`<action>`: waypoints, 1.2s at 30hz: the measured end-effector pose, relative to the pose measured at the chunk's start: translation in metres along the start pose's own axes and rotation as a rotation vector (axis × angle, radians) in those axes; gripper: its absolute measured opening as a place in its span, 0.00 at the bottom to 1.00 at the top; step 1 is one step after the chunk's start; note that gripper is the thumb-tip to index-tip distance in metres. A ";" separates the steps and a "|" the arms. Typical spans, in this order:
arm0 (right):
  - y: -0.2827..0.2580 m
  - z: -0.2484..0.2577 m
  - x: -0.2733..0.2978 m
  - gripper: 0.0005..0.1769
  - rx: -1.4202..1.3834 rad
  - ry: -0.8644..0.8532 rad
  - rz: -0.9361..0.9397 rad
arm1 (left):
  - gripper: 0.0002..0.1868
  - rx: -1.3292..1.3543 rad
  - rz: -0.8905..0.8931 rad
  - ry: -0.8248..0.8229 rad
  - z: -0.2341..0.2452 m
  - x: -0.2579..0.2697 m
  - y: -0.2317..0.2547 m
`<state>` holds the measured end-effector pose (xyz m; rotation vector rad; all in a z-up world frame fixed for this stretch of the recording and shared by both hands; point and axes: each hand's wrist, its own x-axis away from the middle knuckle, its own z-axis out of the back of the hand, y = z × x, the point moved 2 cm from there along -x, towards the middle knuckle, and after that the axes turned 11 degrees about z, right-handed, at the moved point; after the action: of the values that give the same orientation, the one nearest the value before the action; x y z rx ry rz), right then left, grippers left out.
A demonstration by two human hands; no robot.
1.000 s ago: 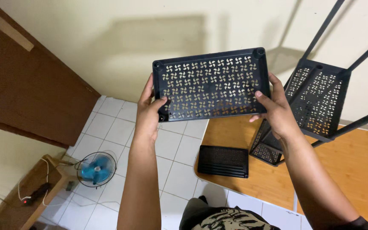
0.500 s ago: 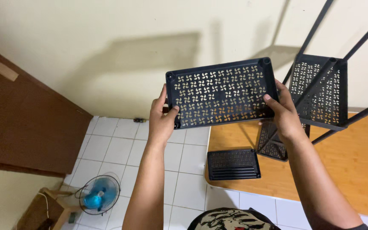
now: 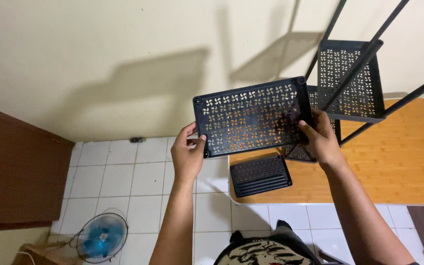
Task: The person assembles a black perforated metal shelving unit by inserting cylindrical legs into the frame and stacking trays. They handle the trays and legs one at a time, aligning and securing each leg into the frame on a wooden table.
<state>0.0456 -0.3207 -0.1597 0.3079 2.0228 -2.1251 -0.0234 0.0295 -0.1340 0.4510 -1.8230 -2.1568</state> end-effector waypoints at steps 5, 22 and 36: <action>0.024 0.007 0.019 0.33 0.152 -0.093 -0.157 | 0.22 -0.060 0.068 0.046 -0.020 0.019 -0.038; 0.262 0.042 0.085 0.36 0.195 -0.297 -0.022 | 0.23 -0.156 0.474 0.095 -0.096 0.064 -0.216; 0.386 0.072 0.153 0.36 0.379 -0.213 -0.311 | 0.20 -0.323 0.453 0.037 -0.134 0.101 -0.338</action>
<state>0.0055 -0.4108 -0.5695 -0.1907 1.6288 -2.5985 -0.0647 -0.0770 -0.4934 0.0012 -1.3544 -2.0428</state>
